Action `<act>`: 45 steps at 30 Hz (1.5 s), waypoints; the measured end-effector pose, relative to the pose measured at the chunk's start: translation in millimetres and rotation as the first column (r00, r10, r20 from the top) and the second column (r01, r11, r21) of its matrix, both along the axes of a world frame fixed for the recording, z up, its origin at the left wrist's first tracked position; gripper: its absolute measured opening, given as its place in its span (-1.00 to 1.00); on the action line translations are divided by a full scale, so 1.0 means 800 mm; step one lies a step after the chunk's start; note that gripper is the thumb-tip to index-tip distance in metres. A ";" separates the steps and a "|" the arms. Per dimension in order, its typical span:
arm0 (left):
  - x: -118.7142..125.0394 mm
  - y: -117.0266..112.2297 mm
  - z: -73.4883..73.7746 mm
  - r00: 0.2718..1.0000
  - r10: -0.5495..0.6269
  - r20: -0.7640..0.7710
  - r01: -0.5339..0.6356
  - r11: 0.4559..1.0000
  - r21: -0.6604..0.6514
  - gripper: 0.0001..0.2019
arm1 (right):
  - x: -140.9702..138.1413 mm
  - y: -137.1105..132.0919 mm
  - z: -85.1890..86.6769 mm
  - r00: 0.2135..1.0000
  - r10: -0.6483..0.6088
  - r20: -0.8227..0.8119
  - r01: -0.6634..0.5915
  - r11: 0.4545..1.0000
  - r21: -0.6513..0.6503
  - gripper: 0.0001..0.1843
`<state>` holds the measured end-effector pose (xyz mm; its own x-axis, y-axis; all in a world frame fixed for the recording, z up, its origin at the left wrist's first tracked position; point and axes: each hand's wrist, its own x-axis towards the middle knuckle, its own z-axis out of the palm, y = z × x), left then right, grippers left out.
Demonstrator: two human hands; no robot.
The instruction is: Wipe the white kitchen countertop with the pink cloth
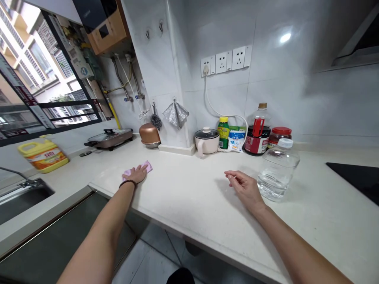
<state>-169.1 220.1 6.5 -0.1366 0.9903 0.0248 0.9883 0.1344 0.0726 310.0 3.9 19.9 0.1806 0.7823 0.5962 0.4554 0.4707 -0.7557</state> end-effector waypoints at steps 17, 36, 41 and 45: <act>0.115 -0.144 0.020 0.944 -0.326 -0.042 0.318 0.938 -0.139 -0.43 | -0.001 0.013 -0.012 0.999 0.013 0.048 -0.009 0.997 -0.080 -0.60; 0.071 -0.203 0.018 0.876 -0.471 0.105 0.479 0.873 -0.087 -0.46 | 0.026 0.016 -0.025 0.989 -0.045 0.139 0.077 0.969 -0.234 -0.50; -0.049 -0.129 0.015 0.990 -0.135 0.044 0.139 0.985 -0.103 -0.43 | 0.026 0.016 -0.026 0.983 -0.056 0.177 0.103 0.958 -0.269 -0.49; -0.098 -0.082 0.014 0.997 0.066 0.030 -0.062 0.993 -0.097 -0.41 | 0.030 0.018 -0.026 0.983 -0.046 0.180 0.095 0.957 -0.274 -0.49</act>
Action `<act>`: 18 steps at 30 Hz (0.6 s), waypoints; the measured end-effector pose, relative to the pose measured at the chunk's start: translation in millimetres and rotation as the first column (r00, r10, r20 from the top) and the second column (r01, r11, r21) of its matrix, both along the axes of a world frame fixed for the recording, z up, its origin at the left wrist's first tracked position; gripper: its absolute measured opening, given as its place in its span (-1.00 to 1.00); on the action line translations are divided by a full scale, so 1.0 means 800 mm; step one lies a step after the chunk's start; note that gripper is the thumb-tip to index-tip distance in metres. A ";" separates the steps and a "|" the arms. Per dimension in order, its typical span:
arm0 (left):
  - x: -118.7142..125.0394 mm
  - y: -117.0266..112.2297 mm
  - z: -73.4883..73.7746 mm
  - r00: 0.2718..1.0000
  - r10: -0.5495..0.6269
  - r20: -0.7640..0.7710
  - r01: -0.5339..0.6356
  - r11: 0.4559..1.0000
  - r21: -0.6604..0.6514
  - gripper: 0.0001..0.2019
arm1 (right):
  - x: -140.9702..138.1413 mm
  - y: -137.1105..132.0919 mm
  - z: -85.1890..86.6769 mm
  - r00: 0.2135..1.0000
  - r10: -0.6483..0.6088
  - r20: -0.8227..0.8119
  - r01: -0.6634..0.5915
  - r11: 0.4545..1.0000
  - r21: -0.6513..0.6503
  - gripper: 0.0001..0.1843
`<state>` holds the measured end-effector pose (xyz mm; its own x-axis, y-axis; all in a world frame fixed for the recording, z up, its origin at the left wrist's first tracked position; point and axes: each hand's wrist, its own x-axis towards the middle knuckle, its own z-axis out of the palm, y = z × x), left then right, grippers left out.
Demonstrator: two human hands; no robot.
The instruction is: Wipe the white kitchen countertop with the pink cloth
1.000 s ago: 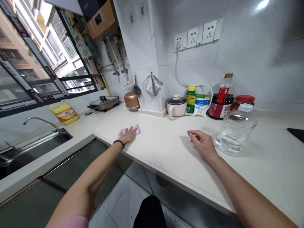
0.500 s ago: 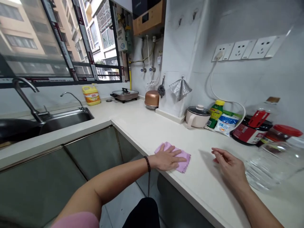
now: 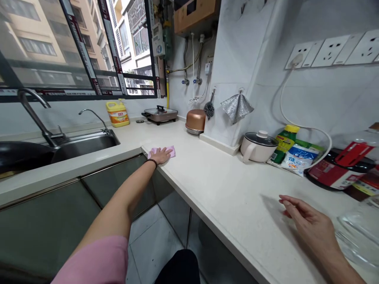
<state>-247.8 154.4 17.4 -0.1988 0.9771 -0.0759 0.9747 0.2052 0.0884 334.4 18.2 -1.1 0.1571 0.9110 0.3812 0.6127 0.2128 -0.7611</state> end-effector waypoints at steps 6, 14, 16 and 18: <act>-0.006 0.016 -0.003 0.998 0.069 0.001 -0.069 0.996 0.053 -0.42 | -0.004 0.001 -0.001 1.000 0.023 0.008 -0.023 1.000 -0.003 -0.48; 0.061 -0.035 0.002 0.998 -0.064 -0.017 0.065 0.998 0.014 -0.43 | -0.023 -0.006 0.005 0.993 0.114 0.012 -0.114 0.991 0.069 -0.51; 0.095 -0.056 0.004 0.980 -0.198 -0.003 0.198 0.980 -0.002 -0.43 | -0.025 -0.005 0.003 0.992 0.123 0.015 -0.124 0.990 0.064 -0.52; 0.132 -0.077 0.004 0.932 -0.362 0.033 0.362 0.932 -0.016 -0.43 | -0.025 -0.003 0.000 0.991 0.131 0.025 -0.132 0.990 0.054 -0.53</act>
<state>-142.0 92.5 20.6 0.1708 0.9804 -0.0978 0.9803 -0.1590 0.1176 314.0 15.8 -1.2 0.0285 0.9005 0.4339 0.5928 0.3343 -0.7327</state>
